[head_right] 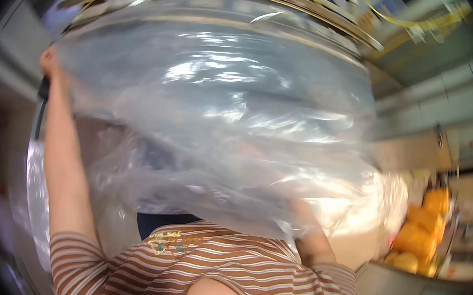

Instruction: The person wraps a large, dark-colored upholstered object, likely a sofa or mattress, with a clear plastic sheet. They repeatedly pull, smooth, and fold the plastic over the object's surface to ensure full coverage. The person uses both hands to manipulate the plastic, tucking it under the object and adjusting the edges.

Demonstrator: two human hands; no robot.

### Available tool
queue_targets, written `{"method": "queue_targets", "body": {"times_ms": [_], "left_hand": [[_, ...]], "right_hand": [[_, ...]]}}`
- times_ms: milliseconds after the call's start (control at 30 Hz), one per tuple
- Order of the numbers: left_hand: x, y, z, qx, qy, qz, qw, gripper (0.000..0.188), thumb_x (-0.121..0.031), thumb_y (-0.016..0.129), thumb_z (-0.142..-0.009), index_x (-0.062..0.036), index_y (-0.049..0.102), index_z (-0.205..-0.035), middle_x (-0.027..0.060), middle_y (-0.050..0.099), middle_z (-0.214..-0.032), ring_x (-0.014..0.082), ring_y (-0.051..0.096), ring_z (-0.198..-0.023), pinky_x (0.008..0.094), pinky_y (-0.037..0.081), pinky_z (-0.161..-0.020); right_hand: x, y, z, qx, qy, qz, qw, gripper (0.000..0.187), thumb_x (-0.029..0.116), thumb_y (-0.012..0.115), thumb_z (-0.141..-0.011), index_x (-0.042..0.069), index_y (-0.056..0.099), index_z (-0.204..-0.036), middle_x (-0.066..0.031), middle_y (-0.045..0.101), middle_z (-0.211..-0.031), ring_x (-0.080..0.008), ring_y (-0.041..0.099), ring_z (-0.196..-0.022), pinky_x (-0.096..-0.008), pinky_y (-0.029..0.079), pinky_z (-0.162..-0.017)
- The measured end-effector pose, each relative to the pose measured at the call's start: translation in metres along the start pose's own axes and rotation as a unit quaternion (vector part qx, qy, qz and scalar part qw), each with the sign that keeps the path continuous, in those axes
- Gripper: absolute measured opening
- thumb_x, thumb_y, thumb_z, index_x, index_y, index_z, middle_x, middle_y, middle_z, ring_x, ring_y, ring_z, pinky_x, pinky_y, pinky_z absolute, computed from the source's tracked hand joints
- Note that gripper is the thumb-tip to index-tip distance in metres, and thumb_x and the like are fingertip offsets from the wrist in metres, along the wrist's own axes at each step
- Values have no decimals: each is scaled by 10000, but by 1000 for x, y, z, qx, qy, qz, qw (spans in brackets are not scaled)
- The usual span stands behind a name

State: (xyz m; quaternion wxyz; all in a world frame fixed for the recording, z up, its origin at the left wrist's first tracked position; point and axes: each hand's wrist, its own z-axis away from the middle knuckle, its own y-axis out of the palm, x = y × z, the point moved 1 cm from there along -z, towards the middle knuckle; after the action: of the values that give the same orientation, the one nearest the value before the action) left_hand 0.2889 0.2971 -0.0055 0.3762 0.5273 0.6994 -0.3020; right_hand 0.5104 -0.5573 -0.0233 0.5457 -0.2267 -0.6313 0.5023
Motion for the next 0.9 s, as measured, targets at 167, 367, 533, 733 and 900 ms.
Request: {"method": "queue_targets", "body": {"times_ms": [167,367,533,733,900], "left_hand": [[35,-17,-41,59,78,-32,995,239,-201,560,-868,-1,637,-764,28,624,-701,138,555,-636,289,459,-605],[-45,22,29,218,100,-25,970,244,-217,570,-907,14,601,-979,93,638,-912,182,596,-852,282,458,-781],[-16,16,5,145,78,-119,979,314,-270,582,-905,4,610,-1055,132,651,-999,235,616,-930,316,462,-829],[-36,-36,24,188,99,-236,948,375,-334,519,-929,-9,592,-1099,163,645,-1051,302,613,-968,361,458,-845],[-43,-87,-2,188,140,-375,897,353,-373,466,-943,-95,581,-1128,148,645,-1058,345,605,-973,403,456,-833]], "right_hand": [[-91,-44,-7,-31,77,228,970,492,279,351,-996,10,302,-1405,-159,456,-1337,-316,462,-1222,-411,363,-1045],[-92,-396,43,-576,-141,-108,798,397,263,446,-951,4,528,-1240,-104,588,-1214,-229,581,-1061,-325,454,-915],[49,-394,-35,-490,-177,464,716,392,153,569,-862,127,532,-1251,-78,587,-1208,-277,552,-1116,-367,423,-947],[-1,-213,-103,-281,-230,446,818,365,192,635,-836,163,602,-1199,-58,573,-1219,-258,543,-1121,-406,393,-955],[-14,-187,-155,-190,-164,3,968,369,221,638,-868,61,571,-1194,-89,565,-1169,-230,602,-939,-312,495,-797]]}}
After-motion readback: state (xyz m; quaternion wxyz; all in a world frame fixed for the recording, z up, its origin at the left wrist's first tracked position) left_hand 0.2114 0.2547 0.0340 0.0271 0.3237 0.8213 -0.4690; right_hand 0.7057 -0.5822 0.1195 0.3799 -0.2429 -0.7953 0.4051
